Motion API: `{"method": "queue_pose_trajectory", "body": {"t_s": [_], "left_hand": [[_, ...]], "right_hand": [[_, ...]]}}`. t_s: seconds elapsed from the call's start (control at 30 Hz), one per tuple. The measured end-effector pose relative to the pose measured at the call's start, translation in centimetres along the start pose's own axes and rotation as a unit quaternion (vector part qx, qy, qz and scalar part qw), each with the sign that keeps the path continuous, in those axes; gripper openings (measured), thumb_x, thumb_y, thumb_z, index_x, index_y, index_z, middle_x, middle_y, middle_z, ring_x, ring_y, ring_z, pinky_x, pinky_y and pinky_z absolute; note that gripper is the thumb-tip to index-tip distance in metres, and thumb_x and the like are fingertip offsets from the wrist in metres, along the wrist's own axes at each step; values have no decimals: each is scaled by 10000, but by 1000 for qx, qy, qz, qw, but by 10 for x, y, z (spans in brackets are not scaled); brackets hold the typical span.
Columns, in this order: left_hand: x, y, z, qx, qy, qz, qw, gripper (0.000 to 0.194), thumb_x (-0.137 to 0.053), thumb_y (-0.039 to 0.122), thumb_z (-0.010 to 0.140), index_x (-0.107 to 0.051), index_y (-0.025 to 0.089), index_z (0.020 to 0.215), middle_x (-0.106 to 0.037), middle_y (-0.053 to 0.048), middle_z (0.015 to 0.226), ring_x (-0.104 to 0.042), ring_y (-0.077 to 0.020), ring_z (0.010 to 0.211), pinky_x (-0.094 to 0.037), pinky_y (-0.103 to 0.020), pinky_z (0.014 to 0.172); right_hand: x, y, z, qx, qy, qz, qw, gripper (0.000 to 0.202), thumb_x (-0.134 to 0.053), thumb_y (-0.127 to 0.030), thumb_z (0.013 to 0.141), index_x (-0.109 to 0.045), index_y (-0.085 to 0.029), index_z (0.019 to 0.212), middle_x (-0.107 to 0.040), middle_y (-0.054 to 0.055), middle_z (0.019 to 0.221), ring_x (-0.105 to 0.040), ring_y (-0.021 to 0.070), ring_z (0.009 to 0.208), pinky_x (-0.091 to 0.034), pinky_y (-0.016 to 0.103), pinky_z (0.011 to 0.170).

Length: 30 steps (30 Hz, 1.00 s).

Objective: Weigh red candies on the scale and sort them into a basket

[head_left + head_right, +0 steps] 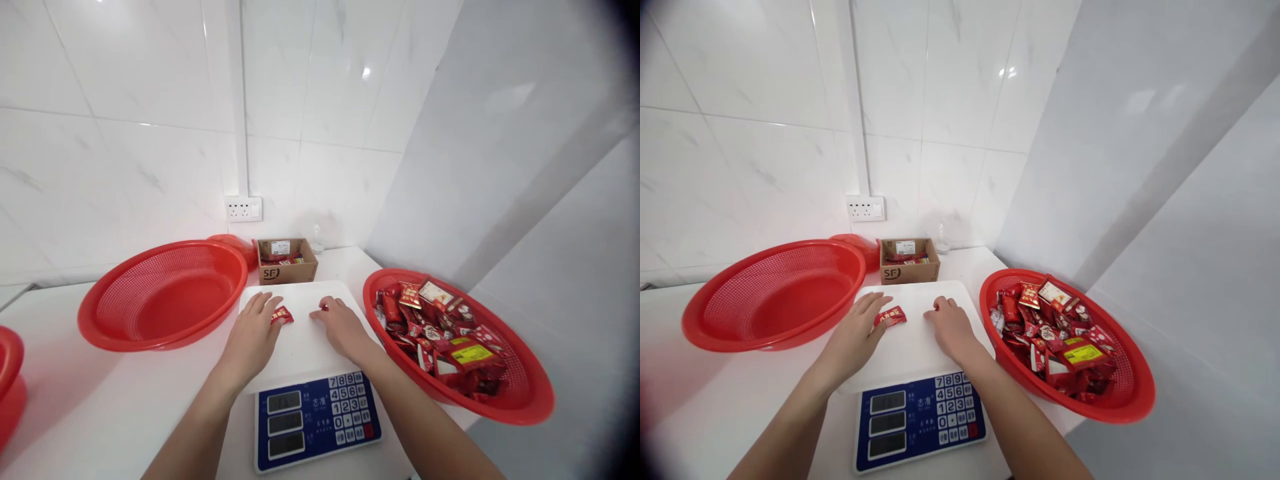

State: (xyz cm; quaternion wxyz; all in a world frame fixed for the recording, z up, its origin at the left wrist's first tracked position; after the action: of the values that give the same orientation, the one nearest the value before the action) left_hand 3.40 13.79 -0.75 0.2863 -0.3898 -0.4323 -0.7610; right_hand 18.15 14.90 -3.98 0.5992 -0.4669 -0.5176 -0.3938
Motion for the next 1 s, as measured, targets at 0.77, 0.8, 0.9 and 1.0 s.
{"method": "queue_pose_trajectory", "body": {"t_s": [0.77,0.8,0.9,1.0], "left_hand": [[5,17,-4,-20,-24,-76,997,220,-474,237,958,-615,221,1127,-649,-85,1225,-586,-270,1177,-510,-440,960],[5,18,-4,-21,-26,-79,996,215,-475,239,957,-615,222,1119,-650,-84,1218,-590,-270,1166,-511,-442,955],[4,19,-5,-21,-30,-87,995,212,-472,237,956,-616,226,1111,-650,-84,1202,-592,-268,1150,-508,-446,952],[3,18,-6,-20,-36,-92,995,216,-465,233,956,-613,223,1113,-651,-85,1189,-593,-264,1136,-505,-444,947]], "right_hand": [[2,30,-26,-34,-30,12,999,561,-402,66,811,-736,-209,1168,-645,122,1163,-569,257,1072,-451,355,897],[2,29,-27,-37,-27,14,999,568,-385,70,813,-724,-186,1191,-635,138,1172,-564,265,1078,-449,368,908],[-3,12,-32,3,-39,32,999,615,-393,67,811,-663,-218,1285,-625,111,1193,-560,239,1082,-449,332,926],[-8,-6,-40,39,-57,41,997,617,-428,72,771,-698,-231,1236,-638,102,1155,-563,247,1056,-450,342,923]]}}
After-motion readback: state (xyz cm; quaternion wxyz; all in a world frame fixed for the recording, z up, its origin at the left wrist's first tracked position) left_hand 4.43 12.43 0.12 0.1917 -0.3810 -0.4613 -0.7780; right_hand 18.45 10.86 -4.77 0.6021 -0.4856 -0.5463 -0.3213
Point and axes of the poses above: each hand's wrist, its own z-axis towards the middle knuckle, its own x-axis out of the back of the hand, y = z × x, the point moved 10 cm from there along z, towards the middle knuckle
